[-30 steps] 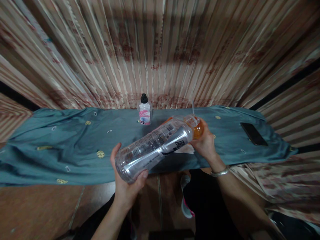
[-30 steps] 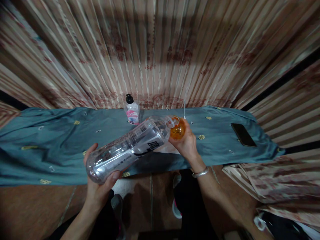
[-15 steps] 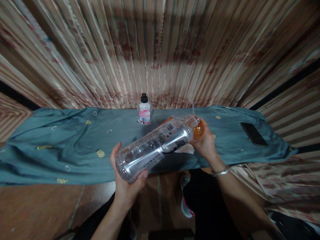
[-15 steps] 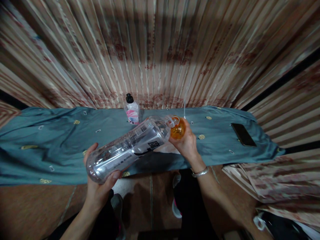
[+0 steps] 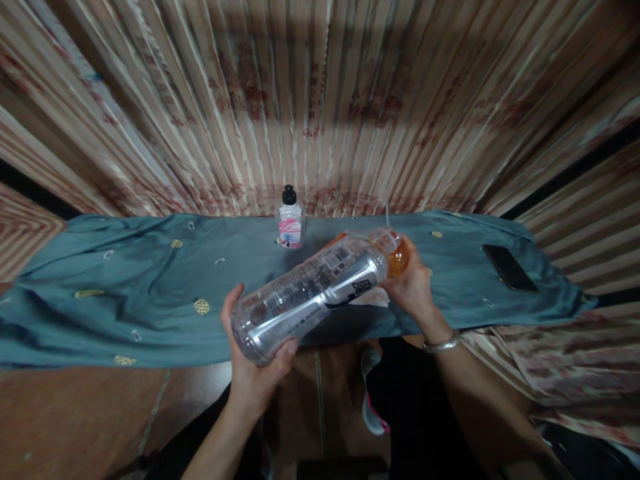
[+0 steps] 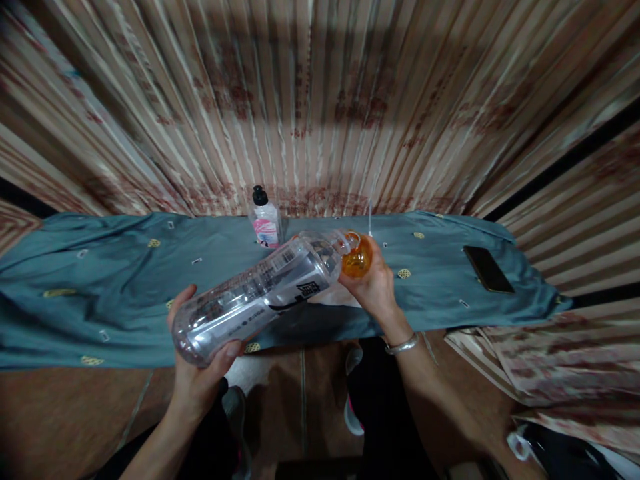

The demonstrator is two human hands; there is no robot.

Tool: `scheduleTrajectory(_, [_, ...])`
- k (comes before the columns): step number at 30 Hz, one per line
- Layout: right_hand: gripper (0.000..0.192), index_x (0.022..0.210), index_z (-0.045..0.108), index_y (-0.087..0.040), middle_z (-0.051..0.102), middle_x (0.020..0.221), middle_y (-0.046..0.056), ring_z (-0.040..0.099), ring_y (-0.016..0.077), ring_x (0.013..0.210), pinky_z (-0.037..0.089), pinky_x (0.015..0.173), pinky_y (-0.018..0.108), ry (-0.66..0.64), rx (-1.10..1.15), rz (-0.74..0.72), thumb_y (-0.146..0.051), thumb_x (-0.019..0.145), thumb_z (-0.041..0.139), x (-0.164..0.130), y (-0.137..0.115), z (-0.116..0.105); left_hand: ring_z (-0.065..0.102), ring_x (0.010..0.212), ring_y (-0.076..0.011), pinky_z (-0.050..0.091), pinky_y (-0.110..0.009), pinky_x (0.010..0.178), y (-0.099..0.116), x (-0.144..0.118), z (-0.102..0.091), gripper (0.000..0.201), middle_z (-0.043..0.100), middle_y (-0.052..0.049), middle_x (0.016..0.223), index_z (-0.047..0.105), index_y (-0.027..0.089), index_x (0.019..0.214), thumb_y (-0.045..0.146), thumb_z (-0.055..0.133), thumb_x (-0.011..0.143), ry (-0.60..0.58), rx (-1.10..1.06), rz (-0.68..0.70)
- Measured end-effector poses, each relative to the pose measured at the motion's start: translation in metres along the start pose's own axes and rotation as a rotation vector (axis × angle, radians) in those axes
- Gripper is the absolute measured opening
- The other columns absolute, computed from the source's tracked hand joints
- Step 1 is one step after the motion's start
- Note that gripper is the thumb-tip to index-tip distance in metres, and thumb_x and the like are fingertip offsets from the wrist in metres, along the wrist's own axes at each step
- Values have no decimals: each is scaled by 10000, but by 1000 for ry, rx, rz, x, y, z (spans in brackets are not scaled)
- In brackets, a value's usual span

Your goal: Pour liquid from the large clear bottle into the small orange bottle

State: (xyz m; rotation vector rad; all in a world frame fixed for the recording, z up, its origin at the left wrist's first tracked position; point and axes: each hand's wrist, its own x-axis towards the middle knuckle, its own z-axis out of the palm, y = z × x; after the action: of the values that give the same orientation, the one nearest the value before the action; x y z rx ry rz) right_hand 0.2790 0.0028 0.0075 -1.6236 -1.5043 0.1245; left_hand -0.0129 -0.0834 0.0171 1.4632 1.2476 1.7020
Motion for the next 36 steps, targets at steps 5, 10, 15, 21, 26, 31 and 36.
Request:
scheduleTrajectory(5, [917, 1456, 500, -173, 773, 1274, 177, 775, 382, 1121, 642, 970, 544, -11, 11, 7, -493, 659, 820, 0, -2, 0, 692, 951, -249, 580, -394, 853, -1, 0, 1, 965, 633, -83, 1165, 394, 246, 1495, 507, 887, 707, 1, -7, -45])
scheduleTrajectory(10, [933, 1458, 505, -173, 780, 1255, 176, 779, 384, 1111, 643, 967, 543, -8, -8, 6, -508, 652, 836, 1, -1, -1, 686, 932, -238, 580, -391, 843, 0, 1, 0, 958, 626, -76, 1147, 394, 248, 1478, 527, 878, 700, 11, -2, -68])
scheduleTrajectory(15, [925, 1462, 506, -201, 782, 1262, 154, 782, 370, 1106, 649, 956, 526, 6, -3, -10, -505, 657, 845, 0, 1, -1, 698, 920, -240, 584, -388, 830, 2, 2, 1, 953, 642, -76, 1124, 405, 239, 1458, 533, 885, 689, 20, 6, -52])
scheduleTrajectory(21, [920, 1459, 506, -179, 768, 1283, 176, 775, 368, 1121, 636, 982, 534, 5, 30, -20, -497, 664, 839, 0, 3, 2, 703, 892, -226, 591, -370, 806, 3, 3, 2, 938, 647, -69, 1097, 408, 230, 1447, 530, 881, 695, 18, 20, -41])
scheduleTrajectory(26, [926, 1468, 501, -196, 785, 1249, 158, 789, 359, 1084, 656, 937, 515, 20, -11, -47, -520, 672, 844, 0, 5, 3, 702, 911, -235, 595, -385, 823, 4, 3, 2, 941, 641, -79, 1117, 415, 227, 1440, 535, 887, 686, 25, 14, -31])
scheduleTrajectory(31, [921, 1470, 498, -198, 785, 1252, 164, 785, 373, 1096, 652, 943, 533, 10, -14, -42, -495, 671, 848, 0, 5, 2, 692, 901, -237, 591, -392, 813, 4, 3, 2, 968, 631, -74, 1111, 404, 238, 1445, 571, 879, 670, 31, 19, -79])
scheduleTrajectory(36, [924, 1473, 495, -188, 774, 1272, 172, 780, 375, 1110, 647, 957, 536, -2, -6, -40, -484, 669, 842, 0, 4, 1, 690, 930, -241, 585, -396, 843, 3, 2, 1, 959, 631, -79, 1131, 406, 241, 1454, 547, 884, 681, 24, 17, -68])
